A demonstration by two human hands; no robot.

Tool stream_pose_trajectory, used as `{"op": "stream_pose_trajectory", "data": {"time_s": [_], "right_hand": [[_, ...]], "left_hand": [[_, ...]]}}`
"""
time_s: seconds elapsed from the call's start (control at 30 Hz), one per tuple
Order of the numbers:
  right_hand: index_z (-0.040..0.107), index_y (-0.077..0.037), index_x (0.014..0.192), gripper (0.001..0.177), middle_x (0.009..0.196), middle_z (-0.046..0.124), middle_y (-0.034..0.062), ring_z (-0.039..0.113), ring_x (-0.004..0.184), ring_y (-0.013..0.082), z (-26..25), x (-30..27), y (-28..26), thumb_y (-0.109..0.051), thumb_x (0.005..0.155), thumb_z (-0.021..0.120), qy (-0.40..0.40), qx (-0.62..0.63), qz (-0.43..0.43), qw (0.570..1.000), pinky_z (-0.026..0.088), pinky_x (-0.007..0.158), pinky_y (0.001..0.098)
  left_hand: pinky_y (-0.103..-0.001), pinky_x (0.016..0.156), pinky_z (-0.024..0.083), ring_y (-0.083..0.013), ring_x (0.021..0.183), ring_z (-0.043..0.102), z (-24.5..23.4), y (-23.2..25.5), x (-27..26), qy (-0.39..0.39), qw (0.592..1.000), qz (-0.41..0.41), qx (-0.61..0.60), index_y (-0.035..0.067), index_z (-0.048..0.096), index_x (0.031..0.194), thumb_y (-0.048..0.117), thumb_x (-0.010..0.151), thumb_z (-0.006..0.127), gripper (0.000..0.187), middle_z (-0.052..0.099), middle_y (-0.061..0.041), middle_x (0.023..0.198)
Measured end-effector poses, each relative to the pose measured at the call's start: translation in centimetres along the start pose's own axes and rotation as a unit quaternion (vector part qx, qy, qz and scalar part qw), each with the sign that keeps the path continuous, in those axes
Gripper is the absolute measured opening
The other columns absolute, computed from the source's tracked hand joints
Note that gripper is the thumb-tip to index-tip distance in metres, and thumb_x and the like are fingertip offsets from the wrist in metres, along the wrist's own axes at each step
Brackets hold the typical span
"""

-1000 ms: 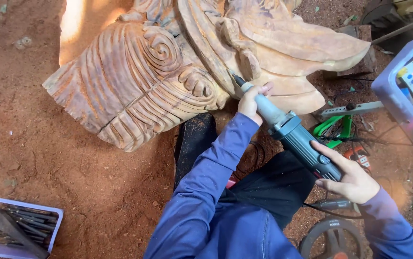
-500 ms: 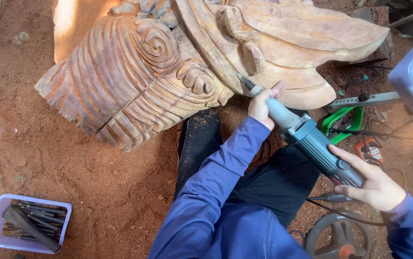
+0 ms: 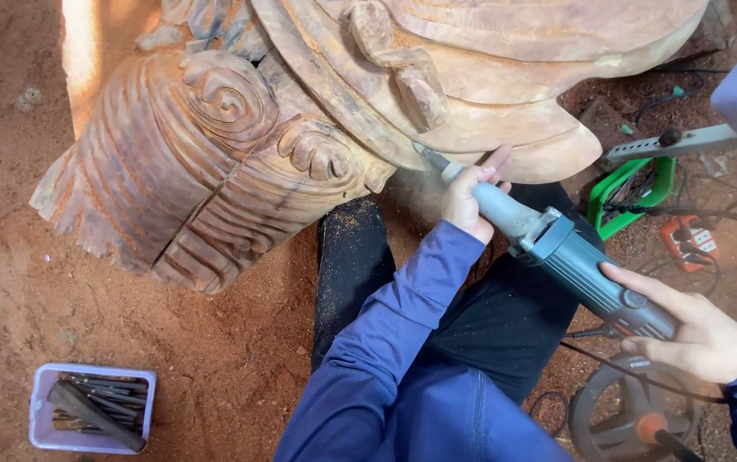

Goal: Carving intricate details and textures into a large wooden sculpture using a power die grinder.

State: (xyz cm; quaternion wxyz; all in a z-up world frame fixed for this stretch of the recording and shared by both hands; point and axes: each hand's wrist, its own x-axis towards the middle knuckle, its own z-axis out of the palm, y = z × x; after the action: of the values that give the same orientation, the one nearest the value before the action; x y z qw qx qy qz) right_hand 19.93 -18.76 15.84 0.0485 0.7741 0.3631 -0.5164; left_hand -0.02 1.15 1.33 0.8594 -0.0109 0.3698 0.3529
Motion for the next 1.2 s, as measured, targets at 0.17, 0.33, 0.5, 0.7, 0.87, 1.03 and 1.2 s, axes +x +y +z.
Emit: {"op": "stream_pose_trajectory", "data": {"time_s": [0.17,0.33,0.5,0.7,0.87,1.03,1.2], "right_hand": [[0.045,-0.044,0.158,0.11,0.138,0.074,-0.0091,0.082,0.092,0.0178,0.3,0.0,1.3,-0.005,0.068,0.093,0.012,-0.027,0.003,1.0,0.064,0.088,0.0318],[0.046,-0.046,0.158,0.108,0.128,0.079,-0.0093,0.073,0.074,0.0189,0.1,-0.1,1.7,-0.005,0.069,0.093,0.017,-0.038,0.011,0.999,0.064,0.074,0.0312],[0.041,-0.052,0.158,0.112,0.139,0.072,-0.0117,0.082,0.093,0.0161,-0.4,0.1,2.7,-0.011,0.069,0.094,0.001,-0.079,0.04,0.996,0.065,0.087,0.0312],[0.048,-0.045,0.159,0.113,0.095,0.09,-0.0044,0.079,0.067,0.0122,-0.4,0.0,4.4,-0.01,0.063,0.096,0.027,-0.049,-0.02,0.998,0.068,0.07,0.0251],[0.052,-0.039,0.158,0.112,0.077,0.083,0.0031,0.074,0.052,0.0174,-0.3,-0.1,5.6,-0.009,0.06,0.097,0.043,-0.021,-0.064,0.997,0.063,0.058,0.0274],[0.057,-0.04,0.153,0.109,0.11,0.084,-0.0013,0.085,0.071,0.0158,-0.5,-0.4,5.7,-0.009,0.057,0.097,0.061,-0.019,-0.055,0.996,0.064,0.078,0.026],[0.06,-0.029,0.151,0.11,0.132,0.079,0.0039,0.084,0.087,0.0194,-0.6,-0.7,6.4,0.012,0.053,0.09,0.071,0.073,-0.096,0.99,0.065,0.083,0.0283]], "left_hand": [[-0.032,0.1,0.048,-0.0185,0.136,0.057,0.1,-0.6,-0.1,0.01,1.0,-0.019,0.009,0.007,0.069,0.127,0.023,0.079,0.059,0.052,0.069,-0.005,0.137],[-0.034,0.097,0.049,-0.0224,0.136,0.06,-0.7,-2.3,1.2,-0.001,1.0,-0.014,-0.007,0.012,0.068,0.106,0.019,0.083,0.06,0.026,0.069,-0.008,0.136],[-0.029,0.092,0.05,-0.0178,0.13,0.063,-0.5,-3.0,1.4,0.006,1.0,-0.023,-0.007,0.006,0.07,0.123,0.02,0.081,0.059,0.046,0.07,-0.006,0.135],[-0.028,0.092,0.049,-0.0195,0.13,0.062,-0.5,-3.7,1.6,0.007,0.999,-0.038,-0.009,0.007,0.069,0.123,0.021,0.082,0.06,0.044,0.07,-0.007,0.135],[-0.025,0.092,0.049,-0.0171,0.13,0.062,-0.9,-4.8,2.2,-0.01,0.999,-0.042,-0.011,0.008,0.071,0.122,0.022,0.082,0.061,0.043,0.069,-0.004,0.135],[-0.027,0.091,0.049,-0.0191,0.127,0.064,-0.9,-6.0,2.9,-0.01,0.999,-0.043,-0.023,0.006,0.07,0.119,0.02,0.084,0.06,0.039,0.069,-0.007,0.135],[-0.031,0.091,0.047,-0.0228,0.125,0.065,0.0,-6.0,2.6,-0.005,0.999,-0.039,-0.021,0.019,0.063,0.092,0.019,0.084,0.061,0.008,0.072,-0.008,0.129]]}}
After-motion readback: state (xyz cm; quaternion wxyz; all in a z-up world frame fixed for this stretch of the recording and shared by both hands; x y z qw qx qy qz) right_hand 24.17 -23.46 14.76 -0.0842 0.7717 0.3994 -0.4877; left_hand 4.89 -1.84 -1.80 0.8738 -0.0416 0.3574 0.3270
